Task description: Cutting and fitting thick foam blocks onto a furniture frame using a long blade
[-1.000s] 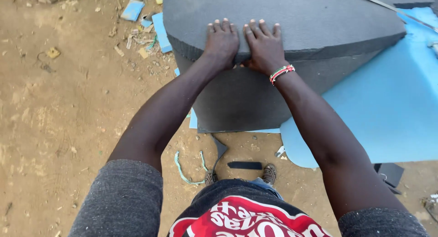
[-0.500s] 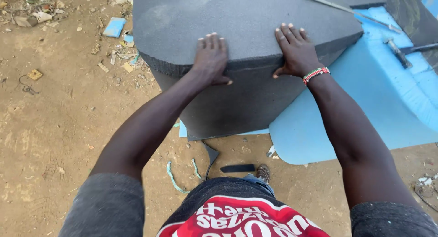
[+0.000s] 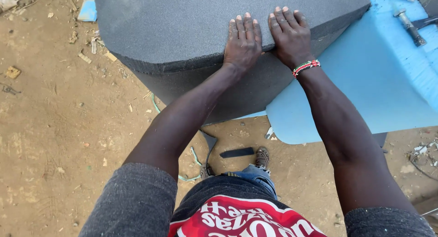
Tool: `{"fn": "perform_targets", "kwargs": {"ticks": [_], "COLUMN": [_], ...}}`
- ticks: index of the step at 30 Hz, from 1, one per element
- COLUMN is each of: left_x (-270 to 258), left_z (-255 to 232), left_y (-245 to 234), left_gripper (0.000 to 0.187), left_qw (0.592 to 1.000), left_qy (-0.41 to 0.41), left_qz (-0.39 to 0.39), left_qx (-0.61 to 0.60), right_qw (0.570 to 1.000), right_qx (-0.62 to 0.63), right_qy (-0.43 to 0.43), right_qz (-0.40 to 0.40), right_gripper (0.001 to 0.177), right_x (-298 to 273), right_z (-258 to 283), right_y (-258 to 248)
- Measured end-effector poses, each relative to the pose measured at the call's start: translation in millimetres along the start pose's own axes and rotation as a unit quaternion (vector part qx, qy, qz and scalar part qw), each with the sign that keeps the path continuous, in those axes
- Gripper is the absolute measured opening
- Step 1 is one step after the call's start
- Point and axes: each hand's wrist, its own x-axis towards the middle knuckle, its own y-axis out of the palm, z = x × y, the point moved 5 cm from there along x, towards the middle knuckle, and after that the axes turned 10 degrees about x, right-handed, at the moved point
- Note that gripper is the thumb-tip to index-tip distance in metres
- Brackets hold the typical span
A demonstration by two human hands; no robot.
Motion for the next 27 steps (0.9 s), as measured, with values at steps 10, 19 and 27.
{"fn": "perform_targets", "kwargs": {"ticks": [10,19,27], "left_x": [-1,-5,-10], "left_z": [0,29,36], "left_y": [3,-35,-59], "left_gripper": [0.04,0.116,0.118], "left_qw": [0.994,0.994,0.985], "left_qy": [-0.061,-0.046,-0.056], "left_qz": [-0.081,0.043,0.113], "left_qx": [-0.044,-0.09,-0.116], "right_qw": [0.999,0.987,0.952], "right_qx": [0.011,0.107,0.176], "right_qy": [0.037,0.078,0.009], "right_qz": [0.02,0.09,0.251], "right_gripper": [0.037,0.124,0.137], "right_x": [-4,-6,-48], "right_z": [-5,-11,-121], "right_y": [10,10,-2]}}
